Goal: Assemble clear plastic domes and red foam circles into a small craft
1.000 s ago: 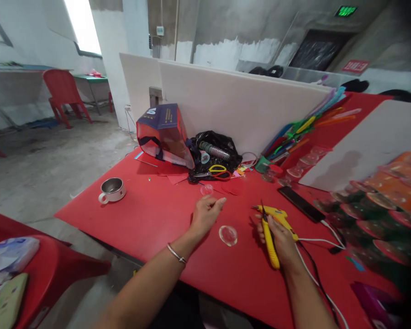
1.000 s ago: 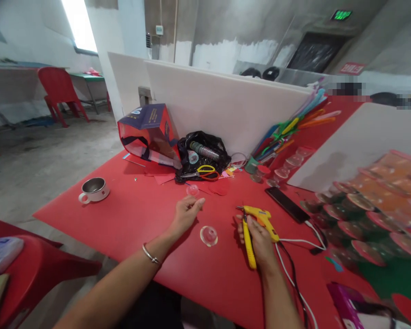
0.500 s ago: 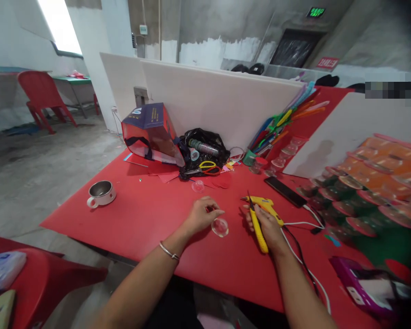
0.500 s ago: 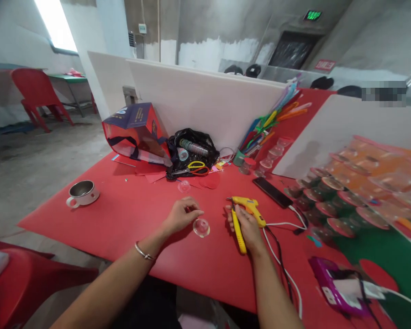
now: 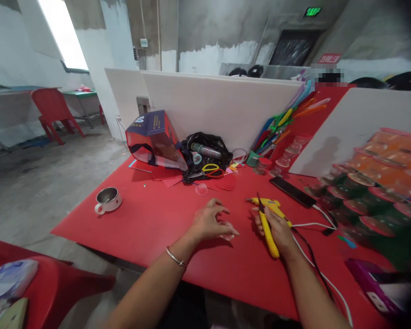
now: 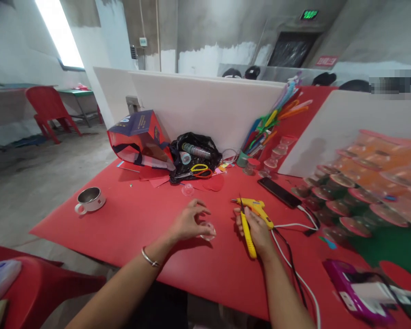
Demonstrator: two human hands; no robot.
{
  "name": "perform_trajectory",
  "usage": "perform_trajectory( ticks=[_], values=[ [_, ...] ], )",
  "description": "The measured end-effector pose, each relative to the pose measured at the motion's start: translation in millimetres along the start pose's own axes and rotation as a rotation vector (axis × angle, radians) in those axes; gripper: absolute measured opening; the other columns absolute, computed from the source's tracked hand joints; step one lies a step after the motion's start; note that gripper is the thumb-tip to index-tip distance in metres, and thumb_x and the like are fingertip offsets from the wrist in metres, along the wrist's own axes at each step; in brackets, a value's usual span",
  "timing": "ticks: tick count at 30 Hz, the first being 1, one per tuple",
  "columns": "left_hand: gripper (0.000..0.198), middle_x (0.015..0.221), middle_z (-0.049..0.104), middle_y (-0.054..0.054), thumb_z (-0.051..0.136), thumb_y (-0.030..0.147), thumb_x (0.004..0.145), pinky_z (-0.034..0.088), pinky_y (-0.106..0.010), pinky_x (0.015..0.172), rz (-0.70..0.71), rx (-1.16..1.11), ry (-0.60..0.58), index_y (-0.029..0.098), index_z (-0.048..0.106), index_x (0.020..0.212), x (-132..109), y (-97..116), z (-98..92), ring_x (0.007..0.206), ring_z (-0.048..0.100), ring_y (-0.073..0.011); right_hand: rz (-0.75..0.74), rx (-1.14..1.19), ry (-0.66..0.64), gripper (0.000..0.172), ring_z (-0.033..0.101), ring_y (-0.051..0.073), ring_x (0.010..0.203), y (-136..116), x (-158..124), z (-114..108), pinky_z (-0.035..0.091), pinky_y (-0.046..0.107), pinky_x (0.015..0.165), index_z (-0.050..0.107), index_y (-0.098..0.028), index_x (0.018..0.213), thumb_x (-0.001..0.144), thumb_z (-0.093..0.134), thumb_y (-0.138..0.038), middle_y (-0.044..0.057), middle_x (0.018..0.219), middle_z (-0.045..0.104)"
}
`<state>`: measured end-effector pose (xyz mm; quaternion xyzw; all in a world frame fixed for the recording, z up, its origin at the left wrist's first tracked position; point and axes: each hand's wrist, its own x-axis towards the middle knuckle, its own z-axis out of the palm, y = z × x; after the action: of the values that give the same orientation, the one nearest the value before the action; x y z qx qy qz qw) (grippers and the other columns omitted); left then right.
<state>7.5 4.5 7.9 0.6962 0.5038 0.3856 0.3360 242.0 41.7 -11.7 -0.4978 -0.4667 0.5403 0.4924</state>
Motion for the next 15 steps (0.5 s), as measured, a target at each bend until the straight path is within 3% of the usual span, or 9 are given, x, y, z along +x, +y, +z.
perform_trajectory(
  ticks=[4,9,11,15],
  values=[
    [0.069,0.127,0.057,-0.001,0.088,0.054,0.047,0.052,-0.036,0.084,0.014,0.291,-0.089,0.029,0.071,0.110,-6,7,-7.7,0.094,0.066,-0.0228,0.006,0.037,0.030,0.059,0.046,0.009,0.043,3,1,-1,0.038,0.021,0.037,0.068,-0.017,0.094,0.068,0.070,-0.070,-0.002,0.058,0.056],
    [0.040,0.119,0.062,-0.001,0.082,0.042,0.059,0.051,-0.033,0.079,-0.012,0.344,-0.124,0.026,0.073,0.094,-7,15,-11.1,0.092,0.065,-0.0225,0.039,0.061,0.029,0.059,0.047,0.009,0.044,4,3,-3,0.039,0.022,0.038,0.068,-0.016,0.095,0.070,0.070,-0.069,-0.001,0.061,0.058],
    [0.030,0.114,0.063,-0.003,0.080,0.033,0.060,0.050,-0.033,0.079,-0.009,0.270,-0.082,0.023,0.070,0.087,-6,18,-6.7,0.090,0.064,-0.0217,0.058,0.087,0.004,0.060,0.048,0.010,0.044,4,3,-4,0.040,0.022,0.039,0.068,-0.015,0.097,0.069,0.071,-0.068,-0.001,0.061,0.058],
    [0.029,0.104,0.064,-0.005,0.071,0.018,0.061,0.049,-0.031,0.078,-0.045,-0.094,0.148,0.020,0.058,0.088,-2,22,5.7,0.090,0.063,-0.0197,0.130,0.084,-0.080,0.058,0.053,0.011,0.047,-1,-4,1,0.042,0.023,0.043,0.065,-0.016,0.103,0.066,0.079,-0.059,-0.002,0.064,0.061]
  ],
)
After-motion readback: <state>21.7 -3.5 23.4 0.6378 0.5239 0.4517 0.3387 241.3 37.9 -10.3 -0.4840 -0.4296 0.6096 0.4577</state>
